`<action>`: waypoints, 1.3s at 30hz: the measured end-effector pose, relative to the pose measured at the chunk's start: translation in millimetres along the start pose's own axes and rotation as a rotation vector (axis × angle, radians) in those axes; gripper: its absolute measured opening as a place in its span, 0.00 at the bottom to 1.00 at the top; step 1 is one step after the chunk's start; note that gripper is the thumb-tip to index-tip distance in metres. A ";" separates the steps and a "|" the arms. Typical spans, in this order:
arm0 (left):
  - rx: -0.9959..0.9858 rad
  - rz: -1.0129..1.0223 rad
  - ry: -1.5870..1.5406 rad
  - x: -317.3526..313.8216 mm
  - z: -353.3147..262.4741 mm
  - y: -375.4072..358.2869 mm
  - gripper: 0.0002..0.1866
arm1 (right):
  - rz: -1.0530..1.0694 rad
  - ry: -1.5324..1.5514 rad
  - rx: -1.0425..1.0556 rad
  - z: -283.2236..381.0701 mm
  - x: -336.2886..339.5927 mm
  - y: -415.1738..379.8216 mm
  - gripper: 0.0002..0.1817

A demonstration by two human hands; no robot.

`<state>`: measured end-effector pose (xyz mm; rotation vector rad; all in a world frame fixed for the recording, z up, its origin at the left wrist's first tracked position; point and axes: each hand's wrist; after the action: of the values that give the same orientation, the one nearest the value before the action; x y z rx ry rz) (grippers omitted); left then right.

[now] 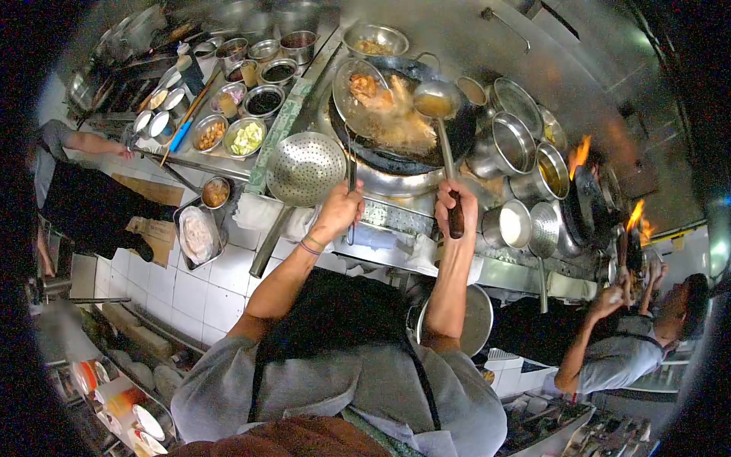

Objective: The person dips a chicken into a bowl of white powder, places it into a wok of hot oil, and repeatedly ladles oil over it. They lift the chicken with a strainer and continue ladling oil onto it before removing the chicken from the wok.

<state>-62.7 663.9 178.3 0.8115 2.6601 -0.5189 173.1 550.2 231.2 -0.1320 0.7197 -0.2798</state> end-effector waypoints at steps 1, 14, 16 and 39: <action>0.011 0.009 -0.018 1.0 0.4 0.4 0.14 | -0.006 -0.006 0.019 1.7 -1.0 -1.4 0.10; 0.042 0.121 -0.014 13.2 -22.3 11.0 0.17 | -0.006 -0.264 0.146 -7.8 -81.9 27.4 0.04; 0.035 0.121 -0.012 15.4 -28.1 8.5 0.17 | -0.112 -0.560 0.138 -2.5 -113.5 15.9 0.04; -0.234 1.673 -1.066 -68.6 -187.6 -179.3 0.18 | -0.649 -1.230 0.204 -18.6 -27.8 26.8 0.11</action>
<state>-147.9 572.6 415.9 1.6105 0.5700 -0.0547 146.3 583.6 229.1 -0.3016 -0.6009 -0.7875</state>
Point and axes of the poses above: each hand's wrist, its own y-axis towards the middle knuckle, its own x-axis out of the back of the hand, z = x × y, and after that the axes turned 13 degrees about -y, right-handed
